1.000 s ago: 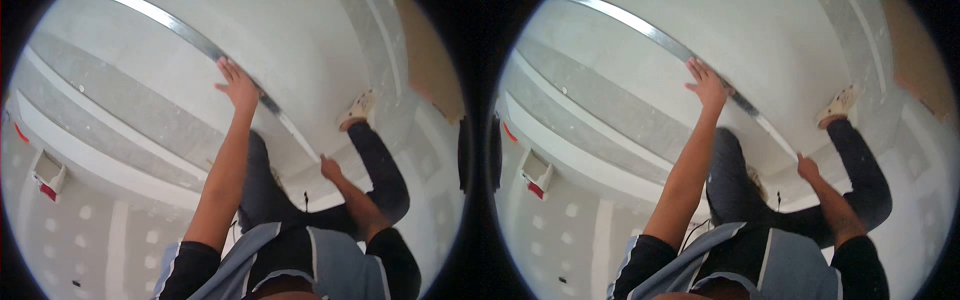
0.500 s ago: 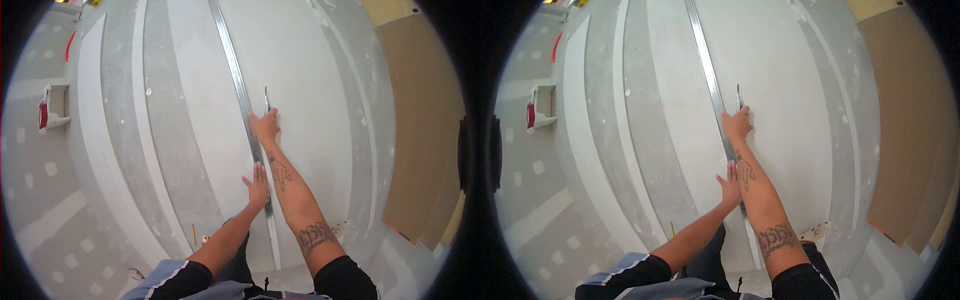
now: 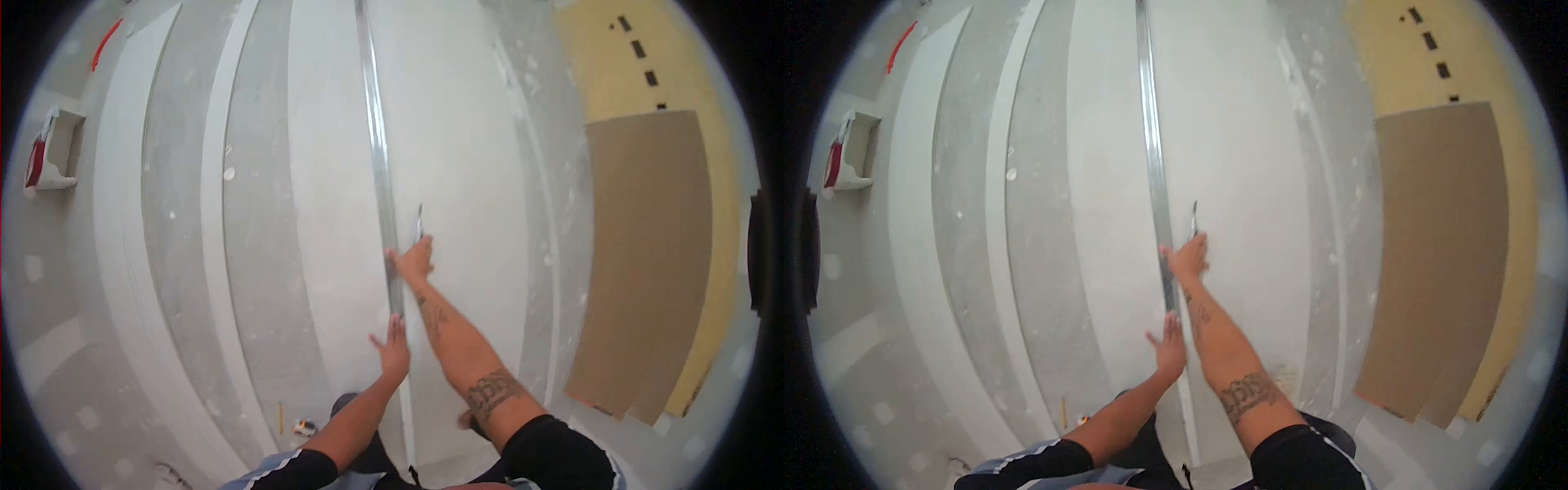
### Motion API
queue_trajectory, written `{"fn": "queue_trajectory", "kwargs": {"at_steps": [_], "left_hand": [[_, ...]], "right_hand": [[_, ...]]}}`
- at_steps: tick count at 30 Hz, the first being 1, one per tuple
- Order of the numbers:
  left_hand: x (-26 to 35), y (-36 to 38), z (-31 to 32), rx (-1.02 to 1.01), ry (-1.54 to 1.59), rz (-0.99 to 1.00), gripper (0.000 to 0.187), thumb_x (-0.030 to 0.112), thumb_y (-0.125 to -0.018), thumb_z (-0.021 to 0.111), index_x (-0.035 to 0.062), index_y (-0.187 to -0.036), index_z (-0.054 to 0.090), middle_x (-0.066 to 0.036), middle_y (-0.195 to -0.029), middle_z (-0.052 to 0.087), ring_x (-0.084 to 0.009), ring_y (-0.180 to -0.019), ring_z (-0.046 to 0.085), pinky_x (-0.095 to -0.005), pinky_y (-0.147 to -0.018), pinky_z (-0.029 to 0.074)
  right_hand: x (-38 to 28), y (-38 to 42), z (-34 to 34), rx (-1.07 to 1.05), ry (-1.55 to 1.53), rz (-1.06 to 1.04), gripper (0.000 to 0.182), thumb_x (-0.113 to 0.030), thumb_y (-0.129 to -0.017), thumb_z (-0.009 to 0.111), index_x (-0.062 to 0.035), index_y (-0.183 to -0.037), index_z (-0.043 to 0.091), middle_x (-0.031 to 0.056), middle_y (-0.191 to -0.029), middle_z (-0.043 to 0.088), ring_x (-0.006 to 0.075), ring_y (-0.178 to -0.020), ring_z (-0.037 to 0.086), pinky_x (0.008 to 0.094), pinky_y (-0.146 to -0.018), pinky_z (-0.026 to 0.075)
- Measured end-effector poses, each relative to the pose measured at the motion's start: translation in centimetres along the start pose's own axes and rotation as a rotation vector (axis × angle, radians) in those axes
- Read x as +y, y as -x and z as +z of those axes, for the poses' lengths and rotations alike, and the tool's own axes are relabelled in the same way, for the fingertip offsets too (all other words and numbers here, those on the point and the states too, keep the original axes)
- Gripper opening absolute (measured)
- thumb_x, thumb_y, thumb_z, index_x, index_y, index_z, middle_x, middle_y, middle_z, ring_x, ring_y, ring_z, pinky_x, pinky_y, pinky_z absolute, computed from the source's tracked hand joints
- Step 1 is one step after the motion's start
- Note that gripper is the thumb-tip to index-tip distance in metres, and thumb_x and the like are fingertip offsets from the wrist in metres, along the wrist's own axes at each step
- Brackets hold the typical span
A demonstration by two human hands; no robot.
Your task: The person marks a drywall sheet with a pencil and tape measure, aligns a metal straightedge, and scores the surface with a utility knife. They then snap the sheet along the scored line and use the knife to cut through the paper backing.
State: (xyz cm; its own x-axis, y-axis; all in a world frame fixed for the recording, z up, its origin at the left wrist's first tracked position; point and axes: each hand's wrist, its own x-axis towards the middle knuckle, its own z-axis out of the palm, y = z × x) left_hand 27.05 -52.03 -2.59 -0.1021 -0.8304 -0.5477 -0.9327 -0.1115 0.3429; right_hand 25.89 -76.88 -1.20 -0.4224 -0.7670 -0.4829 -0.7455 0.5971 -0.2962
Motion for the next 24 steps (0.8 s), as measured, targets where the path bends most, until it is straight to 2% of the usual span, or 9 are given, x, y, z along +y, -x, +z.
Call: {"fn": "queue_trajectory", "kwargs": {"at_steps": [2,3,4,5,7,12,14,19,24], "left_hand": [[-0.4,-0.8,2.4,0.038,-0.201,-0.031,0.062,0.007,-0.089,0.041,0.0000,-0.148,0.022,-0.009,-0.160,0.006,-0.0205,-0.148,0.001,-0.0788,-0.101,0.008],[-0.2,-0.4,3.2,0.078,-0.397,-0.041,0.064,0.009,-0.089,0.042,-0.0002,-0.149,0.022,-0.009,-0.160,0.006,-0.0203,-0.148,0.001,-0.0793,-0.101,0.007],[-1.0,0.2,3.9,0.069,-0.454,0.004,0.064,0.013,-0.089,0.043,-0.0010,-0.148,0.022,-0.009,-0.160,0.007,-0.0197,-0.148,0.002,-0.0801,-0.100,0.006],[-0.9,0.4,-0.3,-0.111,-0.161,0.034,0.061,0.014,-0.091,0.040,-0.0011,-0.148,0.023,-0.009,-0.160,0.008,-0.0194,-0.148,0.003,-0.0812,-0.099,0.006],[-2.1,0.6,0.9,0.042,0.009,0.135,0.058,0.013,-0.090,0.042,-0.0027,-0.145,0.029,-0.010,-0.160,0.009,-0.0223,-0.148,0.005,-0.0820,-0.098,0.005],[-0.5,1.3,1.0,0.142,-0.164,-0.043,0.053,0.015,-0.093,0.037,0.0061,-0.145,0.034,-0.004,-0.159,0.015,-0.0148,-0.147,0.008,-0.0826,-0.097,0.007],[-0.4,0.9,1.8,0.207,-0.197,-0.094,0.054,0.015,-0.093,0.037,0.0060,-0.146,0.032,-0.005,-0.159,0.014,-0.0164,-0.147,0.006,-0.0828,-0.097,0.008],[0.6,1.6,0.6,0.282,-0.160,-0.101,0.051,0.016,-0.092,0.039,0.0074,-0.142,0.039,-0.003,-0.158,0.018,-0.0123,-0.146,0.011,-0.0828,-0.096,0.013],[0.5,0.7,1.8,0.147,-0.335,-0.130,0.054,0.028,-0.096,0.036,0.0085,-0.146,0.032,-0.005,-0.159,0.016,-0.0198,-0.147,0.011,-0.0829,-0.092,0.020]], "right_hand": [[-0.5,-0.5,-1.3,-0.224,-0.089,0.045,0.113,-0.042,-0.066,0.084,0.0047,-0.143,0.015,0.0215,-0.144,0.034,0.0349,-0.133,0.036,0.0619,-0.103,0.032],[0.4,0.0,0.5,-0.019,-0.057,-0.059,0.093,-0.040,-0.068,0.083,0.0016,-0.133,0.029,0.0201,-0.135,0.043,0.0354,-0.127,0.041,0.0620,-0.100,0.033],[1.3,0.0,2.5,0.078,0.016,-0.031,0.094,-0.041,-0.069,0.082,0.0019,-0.133,0.028,0.0204,-0.136,0.041,0.0350,-0.128,0.039,0.0617,-0.101,0.033],[0.2,0.2,-0.2,-0.108,-0.044,0.021,0.095,-0.043,-0.069,0.082,0.0020,-0.132,0.028,0.0211,-0.136,0.041,0.0352,-0.130,0.039,0.0625,-0.102,0.032],[0.2,-0.3,-0.1,-0.080,-0.018,0.041,0.096,-0.043,-0.066,0.084,0.0011,-0.131,0.030,0.0213,-0.133,0.044,0.0360,-0.128,0.042,0.0612,-0.103,0.032],[0.9,-0.1,0.4,-0.126,-0.081,-0.046,0.101,-0.046,-0.061,0.086,-0.0005,-0.130,0.030,0.0210,-0.135,0.042,0.0371,-0.126,0.044,0.0593,-0.102,0.034],[0.3,0.1,0.0,-0.122,-0.002,-0.021,0.104,-0.041,-0.058,0.089,0.0047,-0.128,0.027,0.0276,-0.128,0.046,0.0427,-0.123,0.045,0.0504,-0.103,0.038],[-0.6,0.4,-1.9,-0.222,0.032,0.015,0.104,-0.046,-0.058,0.087,-0.0002,-0.130,0.029,0.0260,-0.127,0.048,0.0439,-0.121,0.046,0.0534,-0.102,0.039],[0.7,2.9,-0.1,0.218,0.335,-0.075,0.048,-0.049,-0.092,0.043,-0.0065,-0.112,0.054,0.0189,-0.112,0.060,0.0355,-0.103,0.058,0.0457,-0.101,0.038]]}}
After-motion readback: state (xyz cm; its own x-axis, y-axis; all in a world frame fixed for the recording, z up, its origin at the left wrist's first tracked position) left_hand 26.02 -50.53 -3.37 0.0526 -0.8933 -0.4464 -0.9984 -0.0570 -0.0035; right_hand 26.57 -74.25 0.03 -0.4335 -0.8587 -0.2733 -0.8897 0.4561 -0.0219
